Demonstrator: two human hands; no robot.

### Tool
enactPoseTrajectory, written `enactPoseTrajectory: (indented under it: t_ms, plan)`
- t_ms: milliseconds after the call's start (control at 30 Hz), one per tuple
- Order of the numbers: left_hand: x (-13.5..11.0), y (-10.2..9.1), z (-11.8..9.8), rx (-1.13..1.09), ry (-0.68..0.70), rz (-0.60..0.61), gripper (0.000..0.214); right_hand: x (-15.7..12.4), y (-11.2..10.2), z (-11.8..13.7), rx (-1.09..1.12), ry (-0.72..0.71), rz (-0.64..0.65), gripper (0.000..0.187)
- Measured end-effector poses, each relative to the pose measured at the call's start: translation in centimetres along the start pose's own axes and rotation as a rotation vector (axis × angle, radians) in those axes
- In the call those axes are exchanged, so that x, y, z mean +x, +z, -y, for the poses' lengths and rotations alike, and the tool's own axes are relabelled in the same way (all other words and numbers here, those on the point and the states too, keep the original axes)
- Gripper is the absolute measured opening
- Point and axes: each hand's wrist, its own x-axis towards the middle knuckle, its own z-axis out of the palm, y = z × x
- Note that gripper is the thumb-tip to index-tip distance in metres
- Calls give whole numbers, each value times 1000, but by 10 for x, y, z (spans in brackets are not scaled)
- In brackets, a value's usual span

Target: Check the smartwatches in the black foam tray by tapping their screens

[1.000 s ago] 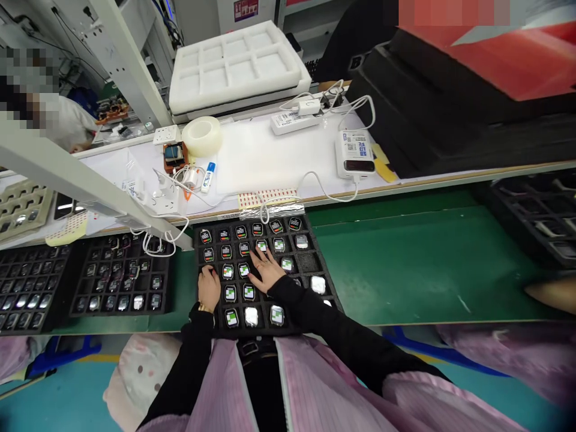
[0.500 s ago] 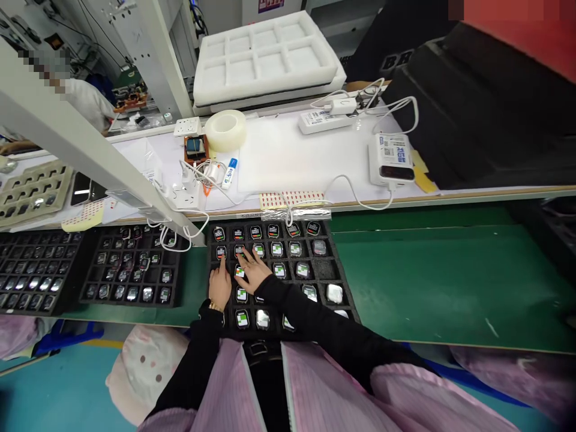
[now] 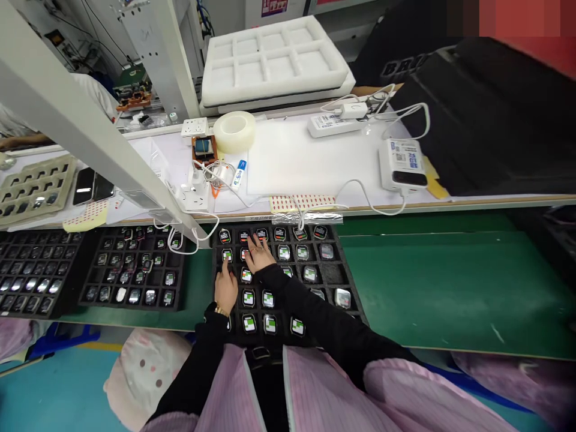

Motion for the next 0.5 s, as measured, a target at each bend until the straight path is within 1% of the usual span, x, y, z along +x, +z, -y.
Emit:
enactPoseTrajectory:
  t_ms: [133, 267, 433, 500]
  plan:
    - [0, 5, 5, -19, 7, -2, 30, 6, 4, -6, -11, -16, 18, 66]
    - [1, 6, 9, -1, 20, 34, 16, 12, 5, 0, -21, -65, 49, 69]
    - [4, 6, 11, 61, 16, 68, 19, 27, 8, 27, -14, -171, 60, 74]
    - [5, 7, 12, 88, 13, 81, 20, 34, 11, 36, -11, -190, 66, 75]
